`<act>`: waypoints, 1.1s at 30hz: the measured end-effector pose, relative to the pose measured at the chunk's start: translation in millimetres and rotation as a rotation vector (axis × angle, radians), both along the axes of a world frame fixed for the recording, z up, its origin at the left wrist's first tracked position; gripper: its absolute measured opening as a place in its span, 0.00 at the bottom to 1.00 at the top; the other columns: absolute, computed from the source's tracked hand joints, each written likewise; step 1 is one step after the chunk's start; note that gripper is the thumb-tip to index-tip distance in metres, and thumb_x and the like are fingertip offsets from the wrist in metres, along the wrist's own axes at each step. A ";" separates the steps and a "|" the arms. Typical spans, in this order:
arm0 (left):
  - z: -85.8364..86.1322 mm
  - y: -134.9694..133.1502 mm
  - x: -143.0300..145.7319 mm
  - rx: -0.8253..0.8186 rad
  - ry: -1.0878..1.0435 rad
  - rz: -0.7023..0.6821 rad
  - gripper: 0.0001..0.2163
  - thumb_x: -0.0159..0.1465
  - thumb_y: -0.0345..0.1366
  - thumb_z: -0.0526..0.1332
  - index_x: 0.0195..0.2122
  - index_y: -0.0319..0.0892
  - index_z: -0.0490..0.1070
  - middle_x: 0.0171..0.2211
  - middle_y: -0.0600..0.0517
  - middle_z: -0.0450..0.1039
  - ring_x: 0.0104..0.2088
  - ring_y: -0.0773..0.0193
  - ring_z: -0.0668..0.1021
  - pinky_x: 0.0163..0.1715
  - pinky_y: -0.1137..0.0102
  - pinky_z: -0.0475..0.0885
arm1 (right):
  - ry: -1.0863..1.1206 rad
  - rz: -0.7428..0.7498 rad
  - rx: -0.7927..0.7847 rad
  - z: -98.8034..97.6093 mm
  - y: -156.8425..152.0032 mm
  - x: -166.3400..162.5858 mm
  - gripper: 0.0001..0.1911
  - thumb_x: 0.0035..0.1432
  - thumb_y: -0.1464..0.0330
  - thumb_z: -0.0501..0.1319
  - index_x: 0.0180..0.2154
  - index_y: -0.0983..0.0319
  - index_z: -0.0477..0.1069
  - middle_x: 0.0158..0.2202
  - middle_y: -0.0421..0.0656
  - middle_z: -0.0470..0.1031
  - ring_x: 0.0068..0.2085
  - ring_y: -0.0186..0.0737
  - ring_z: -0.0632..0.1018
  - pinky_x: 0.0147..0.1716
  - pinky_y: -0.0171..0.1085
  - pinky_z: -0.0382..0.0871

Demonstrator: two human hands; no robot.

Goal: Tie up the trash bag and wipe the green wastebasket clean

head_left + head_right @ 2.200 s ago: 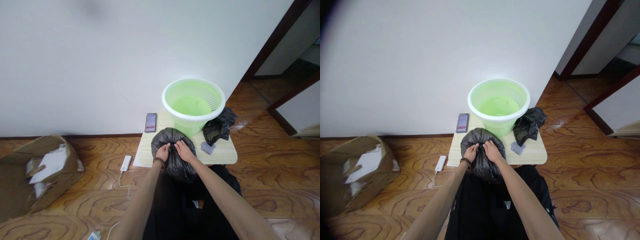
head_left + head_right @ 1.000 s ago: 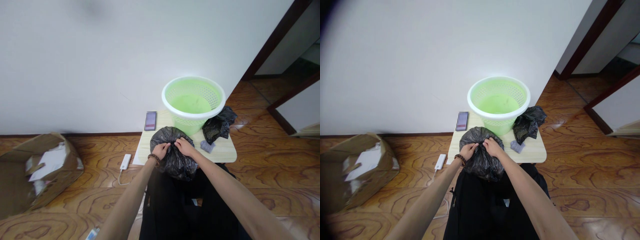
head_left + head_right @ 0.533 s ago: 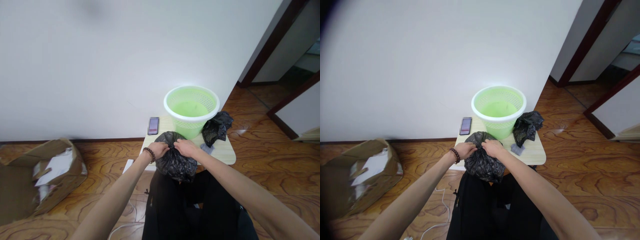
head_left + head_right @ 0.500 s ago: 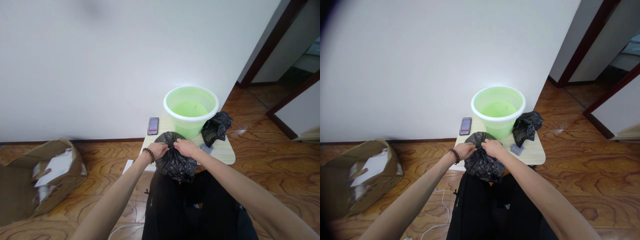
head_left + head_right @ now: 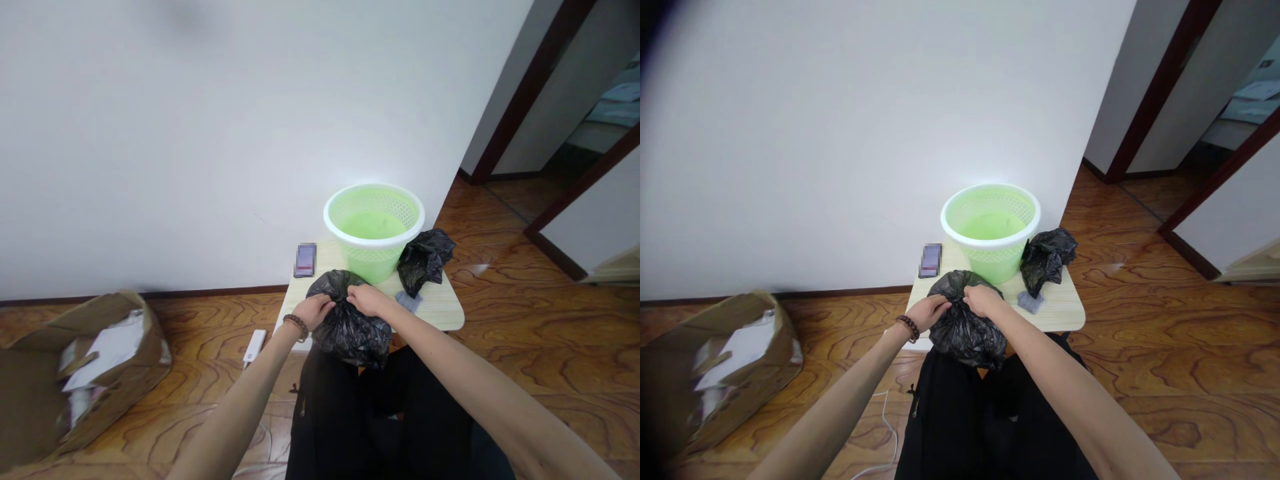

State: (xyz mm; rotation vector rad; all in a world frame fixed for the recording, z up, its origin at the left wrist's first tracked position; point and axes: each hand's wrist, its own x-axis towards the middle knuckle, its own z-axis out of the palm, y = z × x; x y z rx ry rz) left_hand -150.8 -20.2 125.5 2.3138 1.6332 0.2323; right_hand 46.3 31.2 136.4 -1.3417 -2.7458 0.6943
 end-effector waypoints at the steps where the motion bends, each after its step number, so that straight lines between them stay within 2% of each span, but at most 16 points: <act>1: -0.9 -0.9 0.8 -0.015 -0.035 0.009 0.17 0.65 0.45 0.43 0.28 0.42 0.65 0.29 0.51 0.70 0.31 0.65 0.72 0.32 0.71 0.63 | 0.069 -0.021 -0.088 -2.5 0.5 -1.0 0.11 0.61 0.62 0.50 0.36 0.61 0.66 0.34 0.45 0.75 0.34 0.38 0.76 0.31 0.32 0.64; 5: -0.1 -1.4 4.6 -0.032 -0.121 0.023 0.17 0.65 0.44 0.44 0.26 0.42 0.63 0.27 0.52 0.69 0.29 0.66 0.70 0.30 0.72 0.63 | 0.307 -0.208 -0.450 -16.2 3.9 -6.1 0.19 0.63 0.57 0.45 0.34 0.64 0.64 0.32 0.46 0.76 0.23 0.32 0.75 0.19 0.29 0.62; 9: 4.0 0.1 7.3 0.000 -0.135 -0.040 0.16 0.65 0.45 0.45 0.28 0.42 0.65 0.28 0.51 0.69 0.31 0.65 0.71 0.33 0.71 0.64 | 0.317 -0.391 -0.697 -24.7 4.7 -10.2 0.28 0.62 0.52 0.39 0.27 0.65 0.64 0.29 0.49 0.75 0.19 0.33 0.74 0.13 0.29 0.60; 11: 4.8 0.0 8.2 0.008 -0.119 -0.052 0.17 0.65 0.45 0.45 0.28 0.42 0.65 0.28 0.51 0.68 0.31 0.65 0.71 0.33 0.71 0.64 | 0.356 -0.447 -0.780 -25.2 3.9 -10.4 0.28 0.62 0.52 0.39 0.27 0.65 0.64 0.27 0.48 0.74 0.18 0.32 0.73 0.12 0.29 0.59; 14: 4.2 -1.6 9.6 0.015 -0.088 -0.053 0.17 0.65 0.46 0.45 0.29 0.42 0.65 0.28 0.51 0.68 0.31 0.65 0.71 0.34 0.71 0.65 | 0.401 -0.527 -0.819 -23.2 3.0 -8.7 0.26 0.61 0.51 0.41 0.29 0.64 0.63 0.26 0.45 0.73 0.17 0.32 0.73 0.12 0.28 0.57; 17: 3.6 -3.9 10.7 0.026 -0.058 -0.049 0.17 0.65 0.46 0.45 0.31 0.42 0.66 0.30 0.50 0.68 0.33 0.65 0.72 0.35 0.71 0.65 | 0.355 -0.557 -0.795 -21.6 2.2 -7.3 0.27 0.60 0.49 0.41 0.30 0.64 0.62 0.26 0.45 0.72 0.17 0.34 0.73 0.12 0.30 0.58; 21: 4.7 -6.4 10.9 0.044 -0.012 -0.060 0.16 0.65 0.46 0.44 0.34 0.43 0.67 0.33 0.50 0.69 0.35 0.65 0.72 0.35 0.71 0.66 | 0.357 -0.484 -0.685 -23.2 -1.3 -8.7 0.26 0.60 0.49 0.41 0.30 0.63 0.62 0.25 0.42 0.71 0.17 0.33 0.71 0.14 0.30 0.58; 24: 4.6 -7.4 10.0 0.053 0.015 -0.070 0.16 0.65 0.46 0.44 0.35 0.43 0.67 0.34 0.50 0.69 0.35 0.65 0.73 0.35 0.71 0.66 | 0.384 -0.396 -0.495 -24.7 -3.4 -10.8 0.21 0.61 0.53 0.43 0.30 0.61 0.63 0.24 0.40 0.70 0.19 0.31 0.70 0.17 0.30 0.57; 29: 1.3 -8.9 8.3 0.066 0.036 -0.069 0.17 0.66 0.45 0.42 0.31 0.42 0.65 0.31 0.50 0.68 0.33 0.65 0.72 0.34 0.71 0.65 | 0.339 -0.315 -0.124 -25.8 -2.7 -11.2 0.18 0.61 0.64 0.47 0.22 0.62 0.64 0.27 0.42 0.72 0.30 0.32 0.70 0.29 0.30 0.56; 33: 2.2 -10.1 6.3 0.087 0.056 -0.088 0.18 0.66 0.44 0.41 0.29 0.42 0.64 0.30 0.50 0.68 0.33 0.65 0.71 0.33 0.71 0.65 | 0.315 -0.334 -0.055 -30.6 -4.3 -11.2 0.18 0.61 0.66 0.47 0.22 0.62 0.67 0.27 0.42 0.72 0.31 0.33 0.69 0.31 0.31 0.54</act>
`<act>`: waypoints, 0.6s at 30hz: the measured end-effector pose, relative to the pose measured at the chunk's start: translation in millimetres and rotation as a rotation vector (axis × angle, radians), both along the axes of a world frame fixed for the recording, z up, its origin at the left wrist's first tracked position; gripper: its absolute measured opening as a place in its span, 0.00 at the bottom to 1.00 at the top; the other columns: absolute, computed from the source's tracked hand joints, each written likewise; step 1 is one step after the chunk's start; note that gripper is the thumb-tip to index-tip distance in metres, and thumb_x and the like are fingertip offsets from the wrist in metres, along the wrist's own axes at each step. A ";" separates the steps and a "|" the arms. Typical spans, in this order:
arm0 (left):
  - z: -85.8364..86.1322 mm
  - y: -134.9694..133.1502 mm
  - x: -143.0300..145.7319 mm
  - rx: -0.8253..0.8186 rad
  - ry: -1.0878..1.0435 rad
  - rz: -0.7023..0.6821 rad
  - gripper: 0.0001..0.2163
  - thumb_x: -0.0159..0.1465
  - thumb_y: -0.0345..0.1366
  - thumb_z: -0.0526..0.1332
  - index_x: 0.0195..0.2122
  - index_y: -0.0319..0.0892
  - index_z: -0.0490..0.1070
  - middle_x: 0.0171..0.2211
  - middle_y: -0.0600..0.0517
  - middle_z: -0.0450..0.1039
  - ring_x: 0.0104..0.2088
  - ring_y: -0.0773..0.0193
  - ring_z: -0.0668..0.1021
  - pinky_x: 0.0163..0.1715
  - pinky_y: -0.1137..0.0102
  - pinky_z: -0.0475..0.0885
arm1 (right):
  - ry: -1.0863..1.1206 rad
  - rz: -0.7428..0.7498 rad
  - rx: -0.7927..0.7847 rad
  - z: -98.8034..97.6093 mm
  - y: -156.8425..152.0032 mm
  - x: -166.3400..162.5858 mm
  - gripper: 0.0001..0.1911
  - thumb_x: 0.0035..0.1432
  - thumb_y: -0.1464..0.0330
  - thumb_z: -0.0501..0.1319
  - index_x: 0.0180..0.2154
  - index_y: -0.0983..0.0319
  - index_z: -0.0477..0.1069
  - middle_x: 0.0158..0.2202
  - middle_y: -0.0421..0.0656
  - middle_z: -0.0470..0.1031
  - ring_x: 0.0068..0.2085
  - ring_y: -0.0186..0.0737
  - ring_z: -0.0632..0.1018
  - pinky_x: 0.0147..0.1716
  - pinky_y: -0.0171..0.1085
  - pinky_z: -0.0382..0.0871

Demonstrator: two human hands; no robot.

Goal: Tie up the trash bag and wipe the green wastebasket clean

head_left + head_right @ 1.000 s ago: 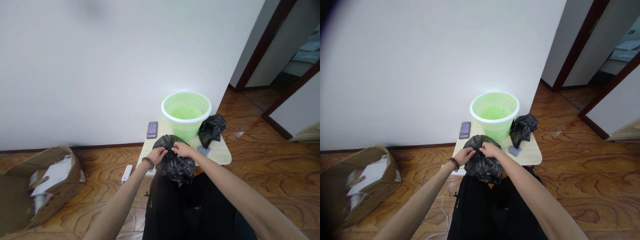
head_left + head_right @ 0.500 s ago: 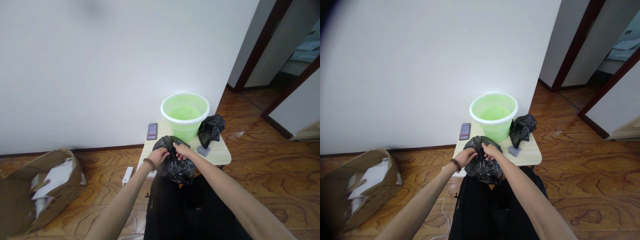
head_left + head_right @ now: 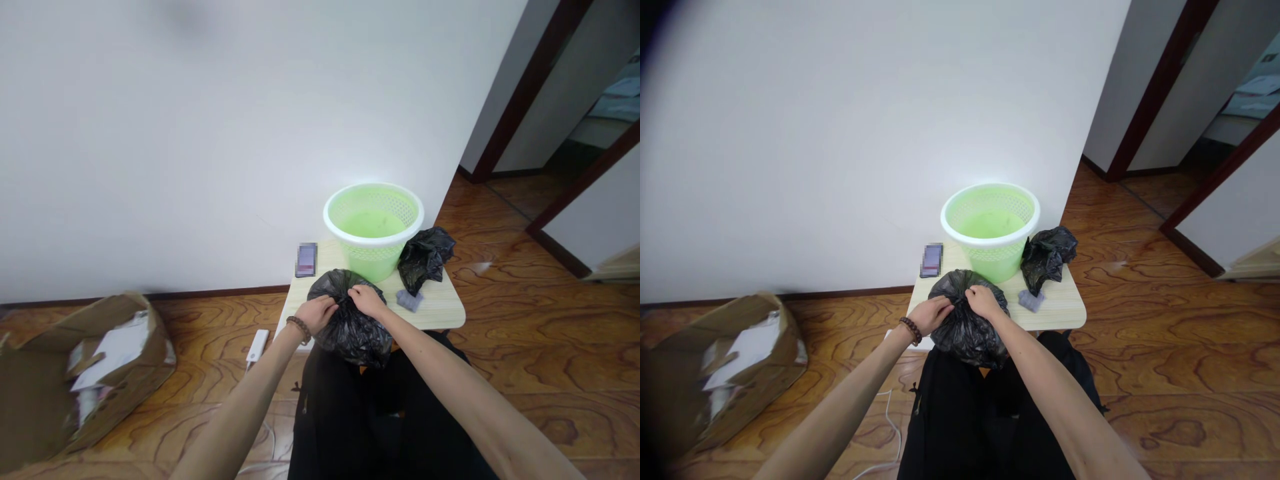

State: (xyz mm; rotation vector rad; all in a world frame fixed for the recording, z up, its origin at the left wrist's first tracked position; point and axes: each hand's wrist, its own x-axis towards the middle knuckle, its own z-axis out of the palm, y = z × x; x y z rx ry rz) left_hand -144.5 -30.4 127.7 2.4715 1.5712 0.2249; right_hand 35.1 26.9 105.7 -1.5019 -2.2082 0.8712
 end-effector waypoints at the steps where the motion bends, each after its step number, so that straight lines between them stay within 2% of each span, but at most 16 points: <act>1: 0.8 0.0 -0.7 0.006 0.013 -0.010 0.18 0.66 0.43 0.41 0.29 0.42 0.64 0.30 0.50 0.68 0.33 0.65 0.71 0.33 0.71 0.64 | -0.004 -0.011 0.000 -1.4 -0.6 -0.7 0.18 0.61 0.66 0.48 0.23 0.62 0.67 0.28 0.42 0.73 0.31 0.33 0.69 0.31 0.31 0.54; 6: 0.7 0.4 -5.7 -0.010 0.025 0.006 0.18 0.66 0.43 0.41 0.29 0.42 0.64 0.30 0.50 0.68 0.35 0.64 0.71 0.35 0.70 0.64 | -0.019 -0.060 0.006 -3.9 -4.0 -4.8 0.18 0.62 0.67 0.47 0.23 0.62 0.68 0.28 0.43 0.73 0.31 0.33 0.69 0.31 0.31 0.53; 10: -8.0 -3.0 -8.1 -0.024 -0.027 0.085 0.17 0.66 0.45 0.42 0.29 0.43 0.64 0.30 0.51 0.67 0.33 0.65 0.71 0.34 0.71 0.64 | -0.014 0.006 0.022 1.2 -10.3 -0.3 0.19 0.64 0.62 0.46 0.27 0.62 0.68 0.28 0.42 0.72 0.31 0.34 0.70 0.32 0.31 0.53; 14: -17.5 -7.7 -3.1 -0.043 -0.095 0.141 0.17 0.66 0.45 0.42 0.29 0.43 0.63 0.31 0.51 0.67 0.33 0.65 0.71 0.34 0.71 0.65 | -0.038 0.039 -0.035 6.2 -16.6 5.8 0.20 0.63 0.58 0.46 0.30 0.61 0.68 0.30 0.42 0.73 0.34 0.36 0.72 0.34 0.31 0.55; 18: -19.1 -8.4 5.2 -0.040 -0.127 0.147 0.17 0.66 0.46 0.41 0.29 0.43 0.62 0.31 0.51 0.67 0.33 0.65 0.71 0.33 0.70 0.65 | -0.047 0.002 -0.105 4.1 -16.0 2.8 0.25 0.62 0.53 0.44 0.28 0.61 0.68 0.31 0.45 0.74 0.36 0.38 0.73 0.35 0.32 0.58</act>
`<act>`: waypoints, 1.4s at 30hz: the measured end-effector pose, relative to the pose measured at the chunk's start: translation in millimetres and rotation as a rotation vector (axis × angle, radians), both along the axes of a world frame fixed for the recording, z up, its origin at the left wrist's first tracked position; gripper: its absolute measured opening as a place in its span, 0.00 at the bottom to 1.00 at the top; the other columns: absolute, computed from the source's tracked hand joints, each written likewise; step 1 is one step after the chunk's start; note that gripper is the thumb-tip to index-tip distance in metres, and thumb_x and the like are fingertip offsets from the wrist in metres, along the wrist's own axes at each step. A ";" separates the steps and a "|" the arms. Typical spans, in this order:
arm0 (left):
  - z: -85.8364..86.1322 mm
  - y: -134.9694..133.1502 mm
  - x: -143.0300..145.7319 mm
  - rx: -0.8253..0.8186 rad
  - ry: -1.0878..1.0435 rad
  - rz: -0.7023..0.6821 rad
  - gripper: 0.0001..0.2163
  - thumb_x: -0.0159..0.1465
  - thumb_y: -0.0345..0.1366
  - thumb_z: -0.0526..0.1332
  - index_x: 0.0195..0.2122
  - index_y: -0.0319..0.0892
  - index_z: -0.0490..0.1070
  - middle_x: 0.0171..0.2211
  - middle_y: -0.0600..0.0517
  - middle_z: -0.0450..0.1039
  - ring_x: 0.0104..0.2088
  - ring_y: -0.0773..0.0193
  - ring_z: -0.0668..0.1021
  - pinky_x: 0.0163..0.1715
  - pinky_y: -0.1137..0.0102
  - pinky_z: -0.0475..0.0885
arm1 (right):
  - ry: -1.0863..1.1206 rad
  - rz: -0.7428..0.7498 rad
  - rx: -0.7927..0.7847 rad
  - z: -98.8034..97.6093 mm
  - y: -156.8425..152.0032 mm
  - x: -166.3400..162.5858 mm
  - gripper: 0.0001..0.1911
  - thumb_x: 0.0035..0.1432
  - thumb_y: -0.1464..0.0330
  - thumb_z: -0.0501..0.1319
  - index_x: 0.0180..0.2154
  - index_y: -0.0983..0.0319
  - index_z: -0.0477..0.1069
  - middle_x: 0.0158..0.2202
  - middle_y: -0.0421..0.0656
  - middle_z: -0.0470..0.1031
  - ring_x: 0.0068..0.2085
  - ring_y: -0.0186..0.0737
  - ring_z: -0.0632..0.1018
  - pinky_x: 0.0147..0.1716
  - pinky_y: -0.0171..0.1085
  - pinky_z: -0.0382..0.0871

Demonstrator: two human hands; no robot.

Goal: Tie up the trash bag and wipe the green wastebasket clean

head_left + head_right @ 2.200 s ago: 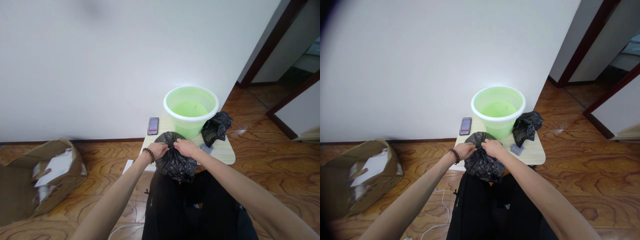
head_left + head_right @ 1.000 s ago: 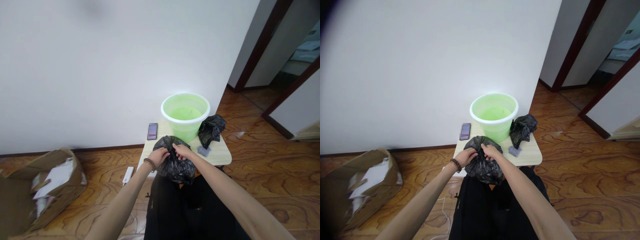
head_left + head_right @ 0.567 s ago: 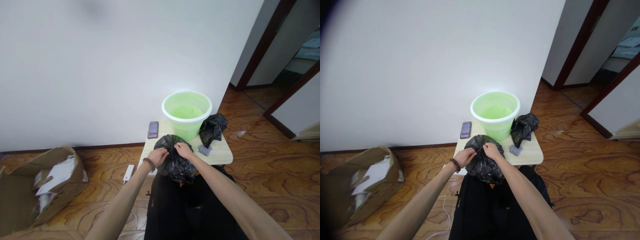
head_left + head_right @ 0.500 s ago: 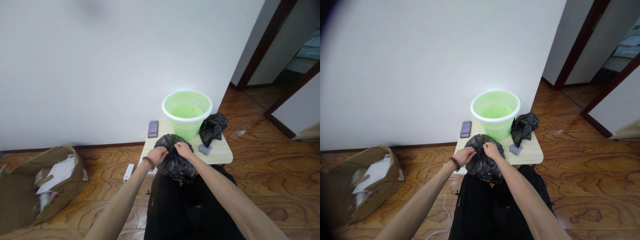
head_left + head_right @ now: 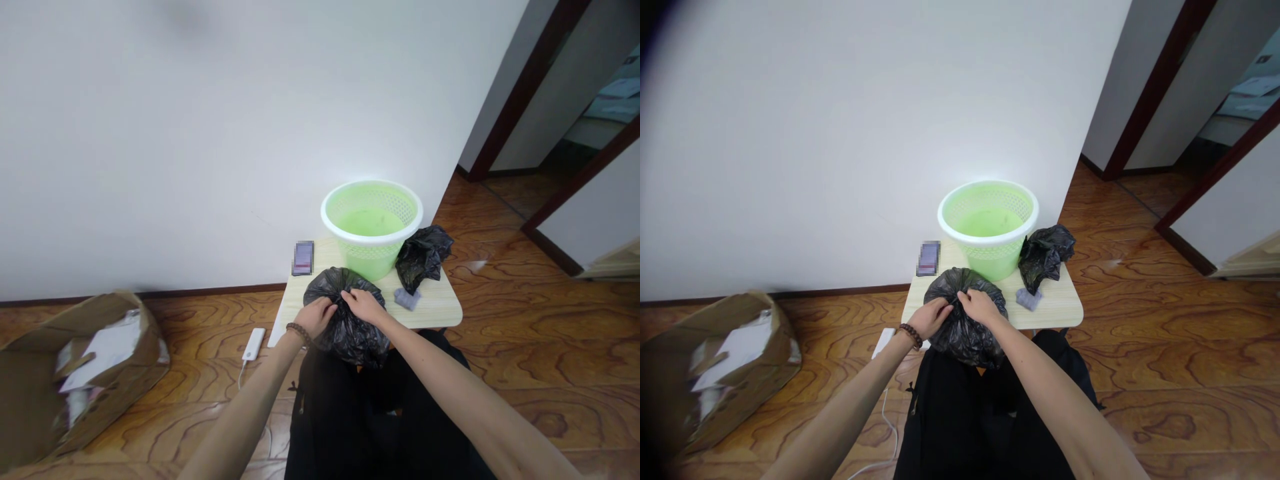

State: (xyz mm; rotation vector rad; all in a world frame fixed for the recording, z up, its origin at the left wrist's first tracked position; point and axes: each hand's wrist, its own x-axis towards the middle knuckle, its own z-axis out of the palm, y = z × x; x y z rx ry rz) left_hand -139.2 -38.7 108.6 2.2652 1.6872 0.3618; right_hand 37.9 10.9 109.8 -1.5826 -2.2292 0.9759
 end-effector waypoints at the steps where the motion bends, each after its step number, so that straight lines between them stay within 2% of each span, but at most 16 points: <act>1: 1.0 0.2 1.3 0.005 0.007 -0.002 0.17 0.66 0.46 0.41 0.29 0.43 0.62 0.31 0.51 0.67 0.32 0.65 0.71 0.33 0.70 0.65 | 0.004 -0.013 -0.005 -1.6 1.2 -1.8 0.26 0.62 0.52 0.43 0.27 0.61 0.68 0.30 0.45 0.74 0.36 0.39 0.73 0.34 0.32 0.58; 4: 5.2 0.2 2.4 0.018 0.047 -0.018 0.17 0.65 0.46 0.41 0.30 0.43 0.61 0.30 0.51 0.67 0.32 0.64 0.71 0.32 0.70 0.64 | 0.028 -0.064 -0.012 -6.6 5.9 -7.0 0.28 0.62 0.52 0.41 0.24 0.62 0.67 0.28 0.45 0.73 0.33 0.38 0.74 0.33 0.32 0.60; 9: 7.7 -3.2 2.1 0.034 0.116 -0.047 0.16 0.66 0.45 0.41 0.31 0.43 0.62 0.31 0.51 0.67 0.32 0.64 0.71 0.31 0.70 0.63 | 0.081 -0.129 -0.277 -9.5 10.1 -10.6 0.25 0.61 0.53 0.44 0.29 0.62 0.69 0.23 0.42 0.71 0.21 0.34 0.72 0.23 0.32 0.60; 12: 7.1 -4.7 3.7 0.039 0.131 -0.063 0.16 0.66 0.44 0.42 0.32 0.43 0.63 0.32 0.50 0.67 0.32 0.64 0.71 0.31 0.70 0.64 | 0.082 -0.143 -0.314 -7.6 10.5 -11.2 0.24 0.61 0.54 0.44 0.30 0.62 0.70 0.21 0.41 0.71 0.19 0.34 0.71 0.21 0.31 0.60; 15: 9.3 -4.4 5.6 0.031 0.127 -0.073 0.15 0.66 0.44 0.42 0.32 0.43 0.64 0.32 0.51 0.67 0.32 0.64 0.71 0.31 0.70 0.64 | 0.055 -0.134 -0.213 -4.9 11.8 -12.9 0.20 0.61 0.61 0.46 0.29 0.63 0.71 0.24 0.43 0.73 0.24 0.35 0.74 0.26 0.31 0.62; 18: 15.7 -2.2 7.2 0.047 0.109 -0.079 0.16 0.66 0.42 0.41 0.30 0.43 0.63 0.30 0.50 0.67 0.32 0.64 0.71 0.32 0.70 0.64 | 0.005 -0.140 -0.042 -3.8 14.4 -17.2 0.19 0.60 0.67 0.46 0.28 0.63 0.72 0.33 0.47 0.76 0.36 0.38 0.75 0.34 0.31 0.62; 20: 21.0 -0.1 7.9 0.065 0.113 -0.093 0.16 0.66 0.42 0.42 0.29 0.43 0.63 0.30 0.50 0.67 0.33 0.64 0.71 0.33 0.70 0.64 | -0.034 -0.169 0.018 -4.3 16.1 -21.7 0.19 0.60 0.68 0.45 0.29 0.64 0.73 0.37 0.49 0.76 0.40 0.39 0.74 0.38 0.32 0.61; 24: 27.6 2.2 6.6 0.050 0.137 -0.110 0.16 0.66 0.41 0.43 0.28 0.43 0.64 0.30 0.50 0.67 0.32 0.64 0.71 0.32 0.69 0.64 | -0.068 -0.220 0.040 -4.8 18.3 -29.6 0.18 0.60 0.69 0.45 0.29 0.64 0.73 0.38 0.49 0.76 0.40 0.40 0.74 0.40 0.33 0.60; 27: 26.1 0.8 2.8 0.048 0.133 -0.106 0.16 0.66 0.41 0.42 0.29 0.43 0.65 0.30 0.49 0.67 0.33 0.63 0.70 0.34 0.69 0.64 | -0.053 -0.189 0.077 -1.9 15.2 -28.0 0.19 0.62 0.67 0.45 0.30 0.63 0.71 0.35 0.48 0.75 0.38 0.39 0.74 0.40 0.33 0.60; 30: 20.3 -0.8 -2.3 0.080 0.098 -0.092 0.16 0.65 0.43 0.43 0.31 0.42 0.66 0.33 0.48 0.68 0.37 0.62 0.70 0.40 0.66 0.65 | 0.012 -0.119 0.177 1.1 -1.5 -18.4 0.20 0.64 0.63 0.41 0.36 0.63 0.70 0.35 0.47 0.73 0.39 0.39 0.72 0.41 0.35 0.61; 33: 12.9 2.8 -6.2 0.145 0.016 -0.042 0.16 0.65 0.44 0.46 0.44 0.42 0.67 0.46 0.46 0.66 0.49 0.59 0.67 0.49 0.63 0.62 | 0.015 -0.118 0.317 -2.2 -34.7 -8.6 0.20 0.62 0.60 0.44 0.48 0.64 0.64 0.47 0.51 0.67 0.48 0.44 0.68 0.48 0.40 0.58; 35: 7.3 9.1 -7.1 0.187 -0.003 -0.022 0.19 0.64 0.43 0.46 0.54 0.45 0.61 0.55 0.47 0.59 0.57 0.58 0.60 0.55 0.60 0.56 | -0.067 -0.141 0.361 -10.2 -59.7 -5.7 0.28 0.60 0.56 0.47 0.57 0.65 0.55 0.56 0.54 0.58 0.56 0.50 0.61 0.53 0.45 0.54; 37: 0.9 16.5 -7.0 0.190 0.028 -0.036 0.21 0.65 0.43 0.46 0.59 0.49 0.56 0.60 0.50 0.54 0.61 0.56 0.54 0.58 0.57 0.51 | -0.149 -0.148 0.378 -21.9 -79.4 -5.7 0.40 0.55 0.51 0.51 0.61 0.66 0.45 0.61 0.55 0.49 0.60 0.56 0.53 0.56 0.50 0.47; 39: -5.9 22.0 -6.4 0.153 0.075 -0.062 0.21 0.64 0.44 0.46 0.59 0.52 0.56 0.60 0.52 0.54 0.61 0.55 0.52 0.59 0.54 0.48 | -0.205 -0.148 0.375 -34.7 -88.9 -6.4 0.48 0.50 0.48 0.55 0.63 0.66 0.39 0.64 0.55 0.42 0.62 0.59 0.48 0.57 0.53 0.42; 42: -14.2 21.8 -6.9 0.127 0.115 -0.055 0.20 0.64 0.45 0.46 0.56 0.52 0.61 0.56 0.51 0.61 0.59 0.55 0.57 0.59 0.54 0.47 | -0.243 -0.108 0.377 -48.1 -82.6 -2.8 0.51 0.48 0.49 0.57 0.63 0.66 0.36 0.65 0.53 0.37 0.63 0.58 0.44 0.58 0.54 0.39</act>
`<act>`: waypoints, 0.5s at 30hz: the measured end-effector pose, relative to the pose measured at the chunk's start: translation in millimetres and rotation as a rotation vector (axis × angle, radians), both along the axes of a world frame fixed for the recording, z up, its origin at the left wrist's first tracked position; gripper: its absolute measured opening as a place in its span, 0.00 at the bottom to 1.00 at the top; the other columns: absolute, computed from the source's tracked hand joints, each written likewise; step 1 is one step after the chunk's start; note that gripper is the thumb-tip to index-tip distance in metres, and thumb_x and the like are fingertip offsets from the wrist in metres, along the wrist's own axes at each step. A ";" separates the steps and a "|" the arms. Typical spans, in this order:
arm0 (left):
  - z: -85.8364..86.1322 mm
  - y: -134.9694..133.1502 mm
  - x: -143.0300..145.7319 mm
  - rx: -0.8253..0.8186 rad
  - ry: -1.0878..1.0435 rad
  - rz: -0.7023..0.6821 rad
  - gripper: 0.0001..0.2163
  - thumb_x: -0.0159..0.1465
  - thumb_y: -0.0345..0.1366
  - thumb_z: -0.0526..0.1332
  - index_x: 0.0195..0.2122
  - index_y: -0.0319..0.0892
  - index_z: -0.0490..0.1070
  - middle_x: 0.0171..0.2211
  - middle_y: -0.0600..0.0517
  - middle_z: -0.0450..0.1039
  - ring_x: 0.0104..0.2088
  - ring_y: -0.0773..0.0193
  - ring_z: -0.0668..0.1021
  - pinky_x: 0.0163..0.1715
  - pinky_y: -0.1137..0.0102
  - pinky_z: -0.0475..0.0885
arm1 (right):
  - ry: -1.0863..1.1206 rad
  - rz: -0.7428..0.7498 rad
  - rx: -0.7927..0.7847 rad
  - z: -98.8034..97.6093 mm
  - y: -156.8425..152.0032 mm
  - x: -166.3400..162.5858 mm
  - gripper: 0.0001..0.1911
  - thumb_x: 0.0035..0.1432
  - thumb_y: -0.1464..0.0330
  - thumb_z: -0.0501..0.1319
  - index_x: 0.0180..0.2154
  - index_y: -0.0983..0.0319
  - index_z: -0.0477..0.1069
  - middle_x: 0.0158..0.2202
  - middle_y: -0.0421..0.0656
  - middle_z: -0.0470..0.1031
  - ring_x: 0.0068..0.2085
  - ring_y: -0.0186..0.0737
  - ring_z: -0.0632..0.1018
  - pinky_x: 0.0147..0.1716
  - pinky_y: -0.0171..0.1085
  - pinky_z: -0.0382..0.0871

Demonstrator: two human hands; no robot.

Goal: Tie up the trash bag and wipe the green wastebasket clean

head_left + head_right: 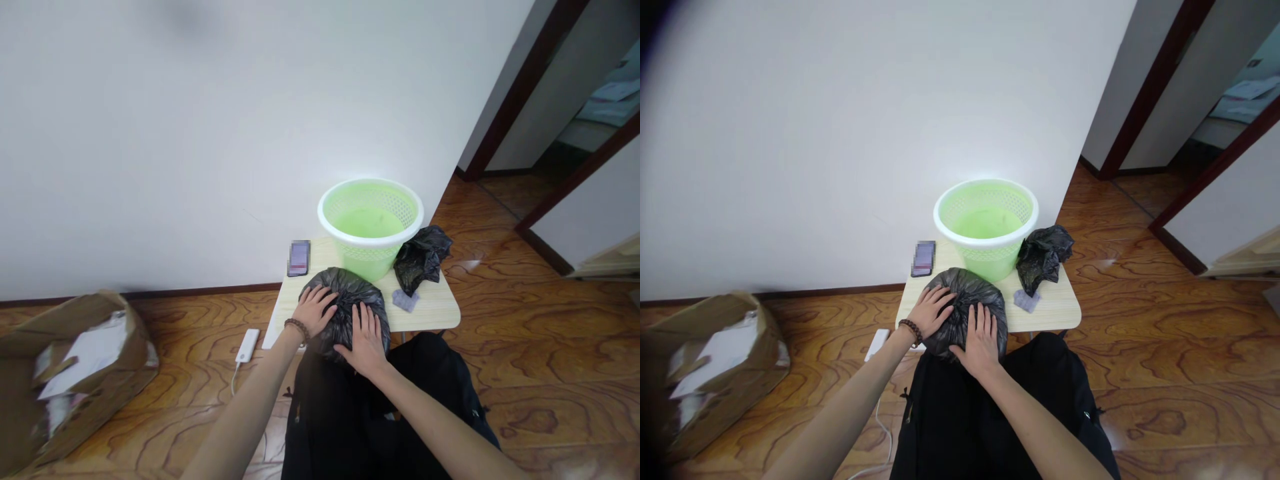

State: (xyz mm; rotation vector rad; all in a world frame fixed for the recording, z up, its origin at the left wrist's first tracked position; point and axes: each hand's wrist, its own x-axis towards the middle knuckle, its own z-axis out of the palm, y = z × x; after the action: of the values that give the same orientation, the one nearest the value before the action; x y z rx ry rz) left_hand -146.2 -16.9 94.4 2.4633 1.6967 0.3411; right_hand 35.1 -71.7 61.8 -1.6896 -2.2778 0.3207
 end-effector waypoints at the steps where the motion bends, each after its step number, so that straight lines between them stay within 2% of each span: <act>1: -1.6 -2.3 -0.7 0.014 0.005 0.019 0.19 0.64 0.45 0.46 0.55 0.50 0.62 0.54 0.50 0.63 0.58 0.56 0.59 0.59 0.54 0.46 | -0.012 0.033 0.006 -1.8 6.1 2.9 0.51 0.48 0.50 0.58 0.63 0.66 0.36 0.65 0.52 0.37 0.63 0.56 0.43 0.58 0.53 0.39; 5: -2.3 -15.4 -4.2 0.086 0.025 0.122 0.18 0.63 0.44 0.47 0.50 0.45 0.66 0.45 0.46 0.67 0.52 0.55 0.65 0.59 0.55 0.48 | -0.057 0.198 0.040 1.7 32.6 15.8 0.47 0.50 0.55 0.59 0.63 0.63 0.37 0.65 0.48 0.37 0.64 0.49 0.41 0.60 0.48 0.38; 7: -1.0 -19.0 -5.5 0.109 0.022 0.151 0.18 0.63 0.44 0.48 0.50 0.45 0.66 0.45 0.45 0.67 0.52 0.54 0.64 0.59 0.55 0.48 | -0.064 0.234 0.044 5.3 40.2 18.3 0.46 0.51 0.56 0.59 0.64 0.63 0.38 0.65 0.47 0.36 0.64 0.49 0.40 0.60 0.48 0.37; 9: -0.8 -18.5 -6.1 0.136 0.011 0.159 0.19 0.62 0.44 0.49 0.52 0.45 0.65 0.50 0.45 0.63 0.57 0.53 0.60 0.59 0.55 0.46 | -0.057 0.236 0.042 6.8 42.5 17.3 0.46 0.51 0.56 0.58 0.64 0.64 0.37 0.66 0.48 0.34 0.64 0.50 0.39 0.60 0.49 0.37; 12: -7.0 -12.0 -5.7 0.152 0.006 0.166 0.23 0.61 0.46 0.51 0.58 0.49 0.58 0.60 0.48 0.53 0.62 0.51 0.49 0.59 0.52 0.43 | -0.049 0.227 0.024 3.6 41.5 13.6 0.46 0.52 0.53 0.55 0.64 0.65 0.37 0.65 0.49 0.35 0.64 0.50 0.39 0.60 0.50 0.35; 15: -21.3 -4.8 -4.3 0.123 0.014 0.170 0.25 0.61 0.46 0.51 0.60 0.52 0.54 0.62 0.51 0.51 0.63 0.51 0.46 0.59 0.51 0.43 | -0.059 0.226 0.007 -3.0 42.4 11.7 0.44 0.53 0.53 0.54 0.64 0.66 0.39 0.65 0.49 0.38 0.64 0.49 0.40 0.60 0.49 0.34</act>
State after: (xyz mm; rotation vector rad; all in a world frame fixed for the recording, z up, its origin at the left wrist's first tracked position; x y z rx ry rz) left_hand -150.5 -21.7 73.1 2.4135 1.9529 0.4604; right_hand 46.9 -29.3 58.7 -1.4579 -2.5153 0.3136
